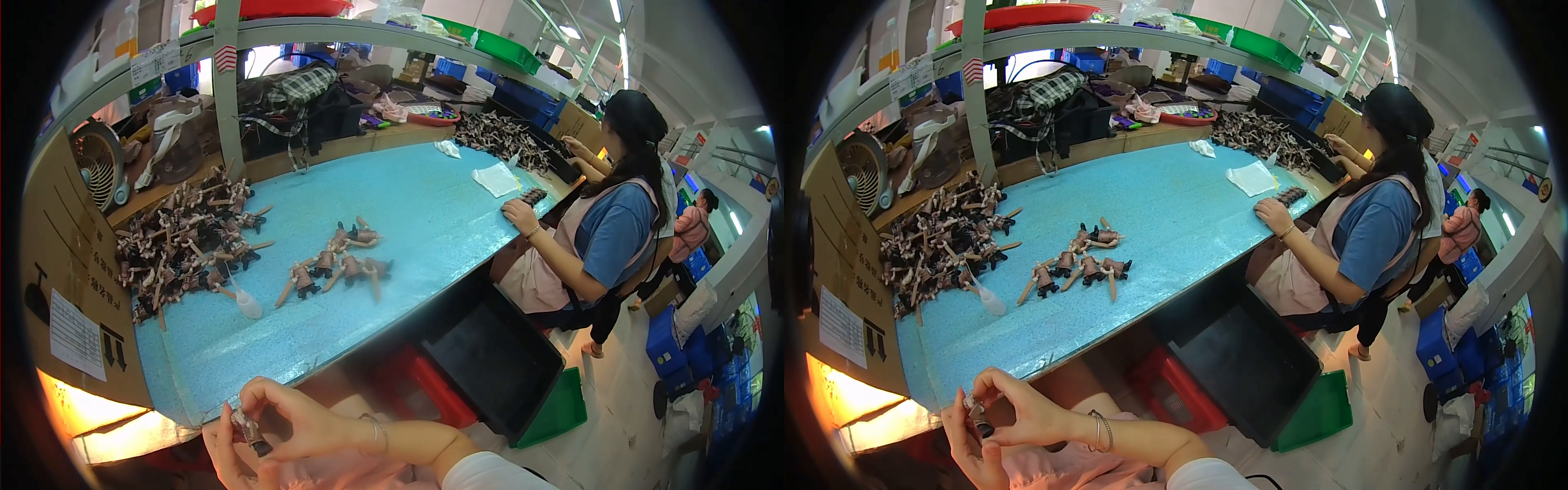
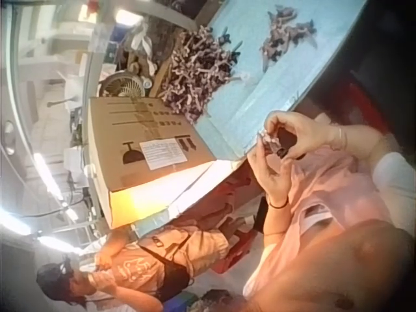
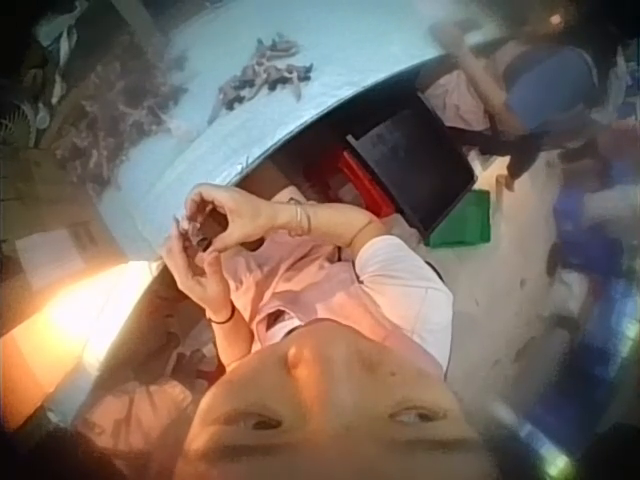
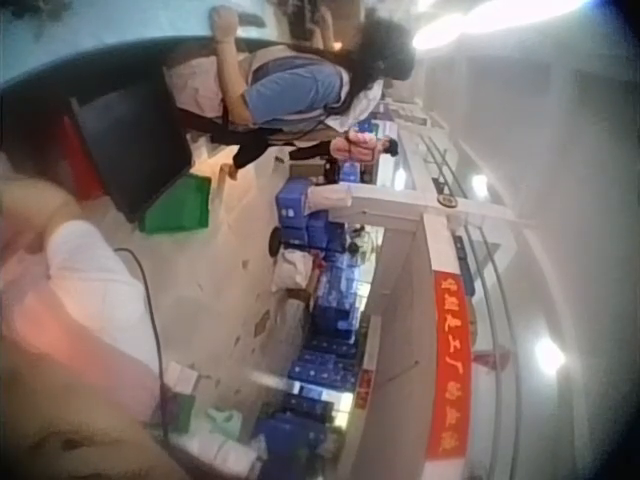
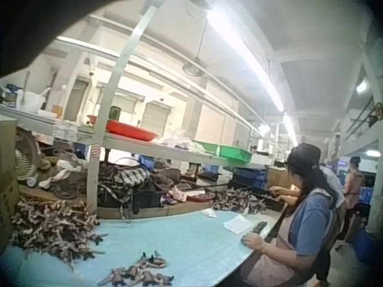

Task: The person assembles plastic toy figures by applying glue from a bottle to the toy parts by hand.

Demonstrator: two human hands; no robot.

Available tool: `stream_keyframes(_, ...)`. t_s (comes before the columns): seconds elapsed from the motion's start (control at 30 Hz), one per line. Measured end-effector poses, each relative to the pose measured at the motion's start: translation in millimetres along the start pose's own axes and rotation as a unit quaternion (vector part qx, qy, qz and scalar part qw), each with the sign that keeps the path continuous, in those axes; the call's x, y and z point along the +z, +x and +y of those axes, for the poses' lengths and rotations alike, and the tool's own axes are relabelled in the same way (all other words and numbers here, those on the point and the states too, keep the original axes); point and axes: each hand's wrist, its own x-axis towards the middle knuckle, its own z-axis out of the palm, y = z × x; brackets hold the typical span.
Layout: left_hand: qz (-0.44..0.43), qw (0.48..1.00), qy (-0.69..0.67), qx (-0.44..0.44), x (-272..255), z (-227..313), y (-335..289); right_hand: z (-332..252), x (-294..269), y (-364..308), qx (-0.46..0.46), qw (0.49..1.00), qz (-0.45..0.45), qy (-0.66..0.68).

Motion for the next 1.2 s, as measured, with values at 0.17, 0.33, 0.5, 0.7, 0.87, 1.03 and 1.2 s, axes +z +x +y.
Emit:
stream_keyframes(0.17, -0.015, 1.000, -0.010, 0.005, -1.7, 1.4, -1.5, -5.1, 4.3, -8.4, -0.012, 0.999, 0.035, -0.032)
stream_keyframes(0.33, -0.011, 1.000, 0.006, -0.005, -5.9, 4.4, -2.7, -2.6, 4.2, -6.4, -0.024, 0.998, 0.015, -0.049)
stream_keyframes(0.5, -0.004, 0.994, -0.101, -0.033, -0.3, -4.7, -8.0, 0.6, 6.0, -7.0, -0.068, 0.997, 0.020, 0.028)
stream_keyframes(0.7, 0.011, 0.996, 0.078, 0.046, -1.5, -11.8, -0.3, 11.6, 2.2, -17.0, 0.032, 0.986, 0.067, 0.150)
stream_keyframes(0.87, 0.036, 0.980, 0.185, 0.063, -11.3, -10.1, 5.3, 16.3, 5.9, -20.2, 0.043, 0.989, 0.068, 0.123)
stream_keyframes(1.03, 0.050, 0.983, 0.161, 0.072, -18.7, -19.3, 15.6, -2.4, 2.7, -8.4, 0.087, 0.985, 0.028, 0.148)
stream_keyframes(1.2, 0.011, 0.994, 0.098, 0.040, -24.0, -28.5, 19.8, -4.0, 2.7, -6.4, 0.111, 0.988, 0.013, 0.110)
